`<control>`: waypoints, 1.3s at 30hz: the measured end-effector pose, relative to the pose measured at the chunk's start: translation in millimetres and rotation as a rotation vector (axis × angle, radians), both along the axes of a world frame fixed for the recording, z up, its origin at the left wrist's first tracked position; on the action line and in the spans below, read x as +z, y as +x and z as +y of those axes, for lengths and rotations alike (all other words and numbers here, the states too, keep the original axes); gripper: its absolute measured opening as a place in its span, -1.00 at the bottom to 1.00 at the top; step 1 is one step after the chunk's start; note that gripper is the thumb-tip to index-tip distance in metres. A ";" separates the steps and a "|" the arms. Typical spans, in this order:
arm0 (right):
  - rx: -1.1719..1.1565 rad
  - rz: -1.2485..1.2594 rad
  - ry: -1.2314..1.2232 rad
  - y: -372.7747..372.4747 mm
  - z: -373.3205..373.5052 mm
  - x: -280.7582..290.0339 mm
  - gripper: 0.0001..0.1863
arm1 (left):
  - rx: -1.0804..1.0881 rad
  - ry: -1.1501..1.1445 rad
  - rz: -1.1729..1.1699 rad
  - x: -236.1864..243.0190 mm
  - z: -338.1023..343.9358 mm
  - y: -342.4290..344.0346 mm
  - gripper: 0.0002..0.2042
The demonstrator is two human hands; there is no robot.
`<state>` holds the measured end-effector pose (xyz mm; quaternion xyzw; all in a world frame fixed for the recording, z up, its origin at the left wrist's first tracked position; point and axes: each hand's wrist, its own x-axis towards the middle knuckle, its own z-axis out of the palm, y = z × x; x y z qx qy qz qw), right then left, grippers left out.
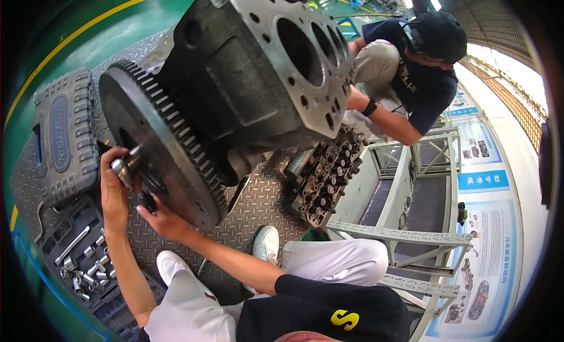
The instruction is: The person selects a socket from a tool kit, places it into the center of a flywheel, and uses a socket wrench to loosen the central bolt. After loosening the bolt, the person removes it by hand and lifts the flywheel away from the engine block.
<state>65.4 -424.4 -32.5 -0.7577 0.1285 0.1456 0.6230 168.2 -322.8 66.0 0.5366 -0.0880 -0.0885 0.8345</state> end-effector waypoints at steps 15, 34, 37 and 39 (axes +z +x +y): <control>0.034 -0.172 -0.395 45.4 25.1 -43.8 -0.32 | -0.006 0.195 -0.183 9.8 8.6 8.2 -0.46; -0.135 0.092 0.385 2.0 13.7 -1.7 -0.57 | -0.194 -0.178 0.077 12.3 14.3 13.5 -0.37; -0.141 0.086 0.386 -0.3 12.6 -2.8 -0.57 | -0.214 -0.236 0.080 11.4 14.7 12.4 -0.40; -0.142 0.075 0.390 -0.8 10.3 -4.5 -0.53 | -0.210 -0.228 0.093 11.1 14.8 12.3 -0.39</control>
